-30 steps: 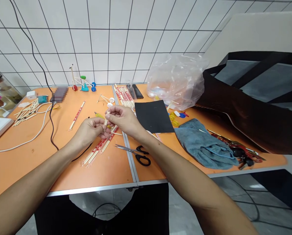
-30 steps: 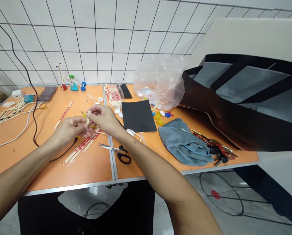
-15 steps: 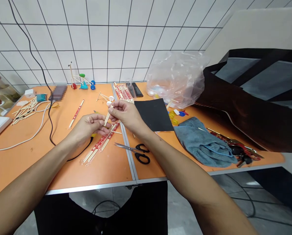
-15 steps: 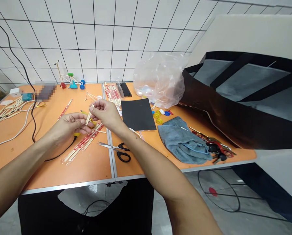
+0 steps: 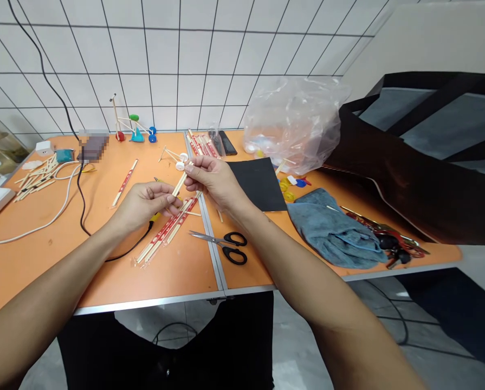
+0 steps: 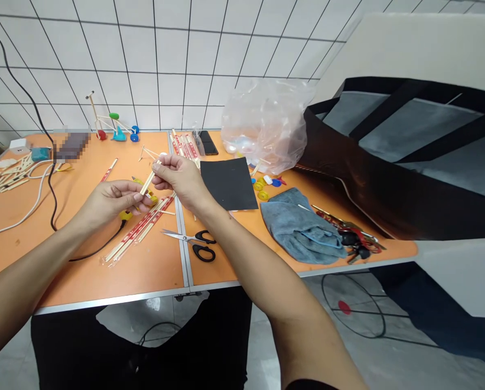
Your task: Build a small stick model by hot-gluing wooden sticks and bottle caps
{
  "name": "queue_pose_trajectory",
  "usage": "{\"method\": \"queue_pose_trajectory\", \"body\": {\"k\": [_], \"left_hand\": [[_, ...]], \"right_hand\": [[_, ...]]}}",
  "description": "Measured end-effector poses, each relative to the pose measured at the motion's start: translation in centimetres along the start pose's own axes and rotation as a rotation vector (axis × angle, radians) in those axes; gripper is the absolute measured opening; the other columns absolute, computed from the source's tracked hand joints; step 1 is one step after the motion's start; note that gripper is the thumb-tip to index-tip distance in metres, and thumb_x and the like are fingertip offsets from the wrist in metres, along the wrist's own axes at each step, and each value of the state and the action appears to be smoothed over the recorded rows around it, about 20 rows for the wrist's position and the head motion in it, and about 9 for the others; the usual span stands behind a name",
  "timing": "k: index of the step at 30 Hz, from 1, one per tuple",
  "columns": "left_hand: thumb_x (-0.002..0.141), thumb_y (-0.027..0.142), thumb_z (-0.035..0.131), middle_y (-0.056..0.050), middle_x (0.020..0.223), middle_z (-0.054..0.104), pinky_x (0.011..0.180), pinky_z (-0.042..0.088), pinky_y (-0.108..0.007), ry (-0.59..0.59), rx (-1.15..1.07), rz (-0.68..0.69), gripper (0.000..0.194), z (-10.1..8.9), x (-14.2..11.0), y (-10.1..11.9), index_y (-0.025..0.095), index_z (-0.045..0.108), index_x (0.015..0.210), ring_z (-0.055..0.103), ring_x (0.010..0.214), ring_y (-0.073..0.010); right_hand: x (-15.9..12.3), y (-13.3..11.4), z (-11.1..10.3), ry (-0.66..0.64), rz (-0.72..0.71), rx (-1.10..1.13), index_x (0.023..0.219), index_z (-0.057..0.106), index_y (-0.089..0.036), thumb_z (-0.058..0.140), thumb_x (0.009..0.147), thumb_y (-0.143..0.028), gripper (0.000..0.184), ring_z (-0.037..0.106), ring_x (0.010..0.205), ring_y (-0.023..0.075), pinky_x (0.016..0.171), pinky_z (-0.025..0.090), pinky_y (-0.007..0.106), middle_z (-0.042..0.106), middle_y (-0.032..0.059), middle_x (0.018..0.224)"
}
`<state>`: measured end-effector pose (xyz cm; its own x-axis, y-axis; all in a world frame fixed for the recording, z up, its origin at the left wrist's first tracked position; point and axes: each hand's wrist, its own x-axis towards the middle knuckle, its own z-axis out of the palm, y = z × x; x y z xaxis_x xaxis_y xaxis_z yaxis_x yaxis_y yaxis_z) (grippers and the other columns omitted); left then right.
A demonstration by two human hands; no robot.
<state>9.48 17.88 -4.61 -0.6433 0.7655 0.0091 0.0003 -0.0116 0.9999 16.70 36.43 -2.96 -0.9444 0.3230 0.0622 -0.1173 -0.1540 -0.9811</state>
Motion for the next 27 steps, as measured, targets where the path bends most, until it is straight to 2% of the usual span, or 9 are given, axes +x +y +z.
{"method": "queue_pose_trajectory", "body": {"k": [5,13,18,20,23,25,27], "left_hand": [[0.078,0.039,0.087,-0.009,0.084,0.085,0.069,0.062,-0.031,0.035,0.042,0.081,0.024,0.2,-0.4,0.3,0.018,0.078,0.087,0.079,0.072,-0.0203],[0.077,0.048,0.089,-0.009,0.084,0.084,0.069,0.063,-0.033,0.079,0.044,0.102,0.033,0.4,-0.6,0.5,0.018,0.078,0.087,0.079,0.072,-0.0219],[0.079,0.048,0.089,-0.009,0.087,0.084,0.073,0.065,-0.034,0.060,0.035,0.112,0.034,0.5,-0.6,0.7,0.019,0.077,0.091,0.081,0.077,-0.0226],[0.078,0.047,0.091,-0.008,0.097,0.085,0.080,0.066,-0.034,0.113,0.006,0.189,0.039,-0.2,-0.5,1.3,0.020,0.077,0.102,0.082,0.088,-0.0229],[0.078,0.046,0.091,-0.005,0.113,0.084,0.093,0.064,-0.033,0.330,-0.033,0.378,0.042,-2.1,-0.1,2.5,0.026,0.075,0.111,0.080,0.104,-0.0216],[0.083,0.046,0.088,-0.003,0.111,0.084,0.093,0.063,-0.032,0.433,-0.019,0.413,0.032,-3.3,0.1,3.0,0.029,0.075,0.108,0.079,0.102,-0.0197],[0.086,0.046,0.085,-0.002,0.105,0.083,0.088,0.063,-0.031,0.450,-0.009,0.390,0.027,-3.7,0.3,2.9,0.029,0.074,0.104,0.079,0.094,-0.0180]], "right_hand": [[-0.2,-0.3,0.3,-0.016,0.007,0.049,0.085,0.065,-0.020,0.101,0.066,-0.047,0.049,0.066,0.065,0.0079,0.062,0.059,0.017,0.067,-0.0060,0.070],[-0.4,-0.6,0.6,-0.007,-0.033,0.050,0.085,0.063,-0.021,0.100,0.067,-0.052,0.052,0.068,0.067,0.0086,0.064,0.060,0.018,0.067,-0.0060,0.073],[-0.6,-1.2,0.2,-0.021,-0.085,-0.004,0.087,0.063,-0.021,0.099,0.068,-0.057,0.054,0.069,0.069,0.0100,0.064,0.060,0.020,0.067,-0.0052,0.073],[-0.7,-1.8,-0.2,0.023,-0.144,-0.019,0.090,0.063,-0.022,0.097,0.071,-0.057,0.052,0.070,0.072,0.0106,0.065,0.060,0.019,0.067,-0.0051,0.074],[-0.8,-2.7,-0.7,0.124,-0.204,-0.047,0.097,0.063,-0.025,0.092,0.078,-0.057,0.048,0.073,0.080,0.0122,0.065,0.058,0.019,0.067,-0.0047,0.078],[-0.9,-3.1,-0.9,0.154,-0.205,-0.076,0.102,0.062,-0.026,0.090,0.081,-0.057,0.046,0.074,0.084,0.0136,0.065,0.057,0.019,0.067,-0.0041,0.080],[-1.1,-3.2,-0.7,0.153,-0.215,-0.105,0.101,0.062,-0.026,0.090,0.081,-0.057,0.047,0.074,0.085,0.0145,0.065,0.057,0.020,0.066,-0.0036,0.080]]}}
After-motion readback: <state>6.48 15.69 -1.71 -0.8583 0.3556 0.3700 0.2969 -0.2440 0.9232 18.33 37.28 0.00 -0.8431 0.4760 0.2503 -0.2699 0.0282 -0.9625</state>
